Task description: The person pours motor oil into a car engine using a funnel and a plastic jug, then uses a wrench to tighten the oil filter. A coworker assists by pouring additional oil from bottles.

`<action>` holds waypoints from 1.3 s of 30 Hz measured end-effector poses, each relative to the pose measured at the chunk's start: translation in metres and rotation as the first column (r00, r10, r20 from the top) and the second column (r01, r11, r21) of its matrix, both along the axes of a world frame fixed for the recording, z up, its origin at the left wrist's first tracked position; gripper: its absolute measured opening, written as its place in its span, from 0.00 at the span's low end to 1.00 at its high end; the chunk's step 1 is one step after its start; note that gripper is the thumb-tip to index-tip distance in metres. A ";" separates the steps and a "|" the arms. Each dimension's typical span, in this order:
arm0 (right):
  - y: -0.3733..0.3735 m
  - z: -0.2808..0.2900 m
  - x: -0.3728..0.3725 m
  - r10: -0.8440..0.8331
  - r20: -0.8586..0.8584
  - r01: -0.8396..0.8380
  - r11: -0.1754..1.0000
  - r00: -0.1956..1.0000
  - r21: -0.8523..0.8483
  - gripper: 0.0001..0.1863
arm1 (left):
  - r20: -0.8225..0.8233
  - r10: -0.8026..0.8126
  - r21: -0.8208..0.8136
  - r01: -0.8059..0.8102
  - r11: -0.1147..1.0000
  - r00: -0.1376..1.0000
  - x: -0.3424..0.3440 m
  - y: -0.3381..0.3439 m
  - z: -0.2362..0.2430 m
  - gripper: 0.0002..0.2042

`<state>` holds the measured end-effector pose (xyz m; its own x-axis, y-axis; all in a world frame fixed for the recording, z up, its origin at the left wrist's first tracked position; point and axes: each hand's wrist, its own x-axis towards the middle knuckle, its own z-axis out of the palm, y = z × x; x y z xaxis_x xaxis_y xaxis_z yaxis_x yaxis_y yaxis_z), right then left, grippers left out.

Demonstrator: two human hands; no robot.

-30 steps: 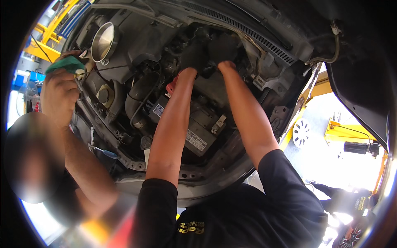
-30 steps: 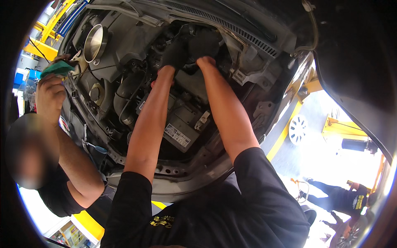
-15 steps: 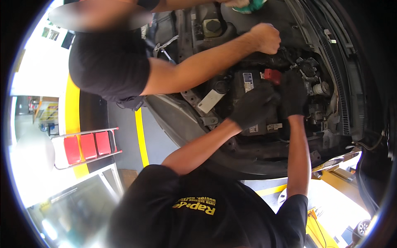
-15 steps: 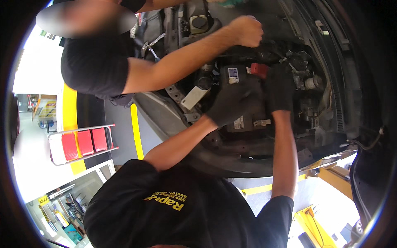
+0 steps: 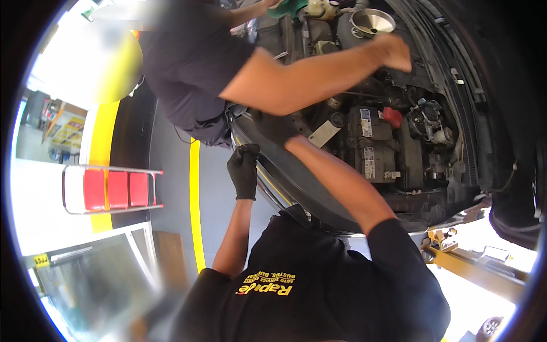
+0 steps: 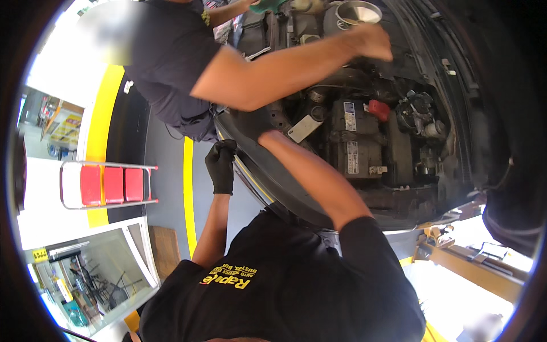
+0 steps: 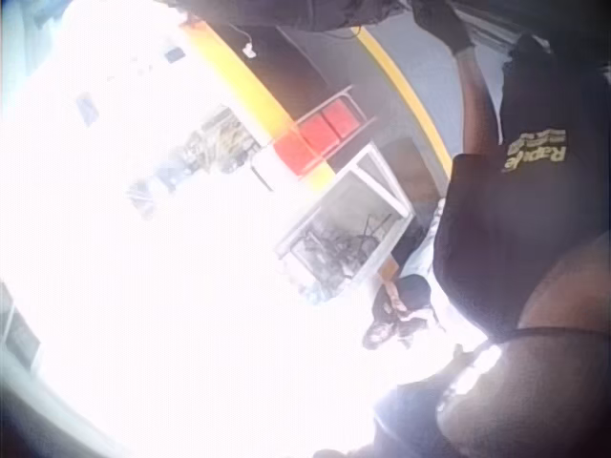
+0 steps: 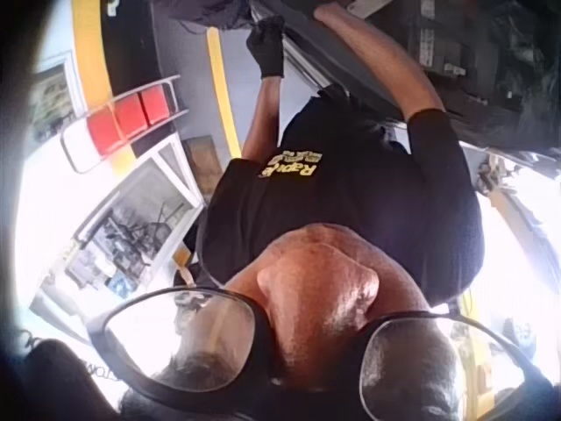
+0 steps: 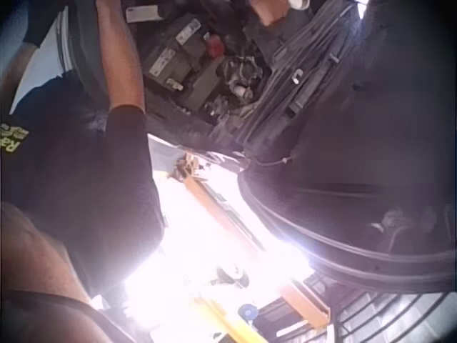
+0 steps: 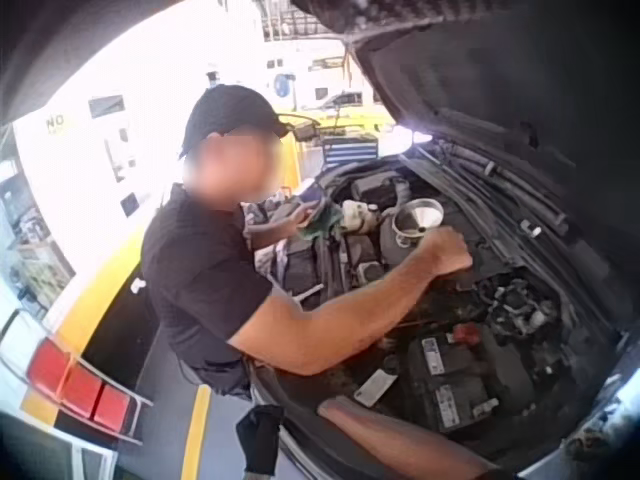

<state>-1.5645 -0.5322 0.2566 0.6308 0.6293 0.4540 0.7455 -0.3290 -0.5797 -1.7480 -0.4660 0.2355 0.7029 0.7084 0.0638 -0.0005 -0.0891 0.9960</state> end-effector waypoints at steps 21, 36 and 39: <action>0.035 0.027 -0.001 -0.349 -0.408 0.373 0.927 0.844 -0.020 0.30 | 0.064 0.062 0.060 -0.066 0.996 0.996 -0.065 -0.002 0.005 0.11; -0.407 0.191 -0.056 -0.465 -0.338 0.573 0.622 0.818 0.534 0.12 | 0.121 -0.970 0.013 0.976 0.215 0.212 0.150 -0.302 0.113 0.11; -0.418 0.198 -0.025 -0.091 -0.505 0.493 0.416 0.858 0.764 0.19 | 0.319 -0.940 -0.169 0.983 0.068 0.120 0.177 -0.367 0.107 0.11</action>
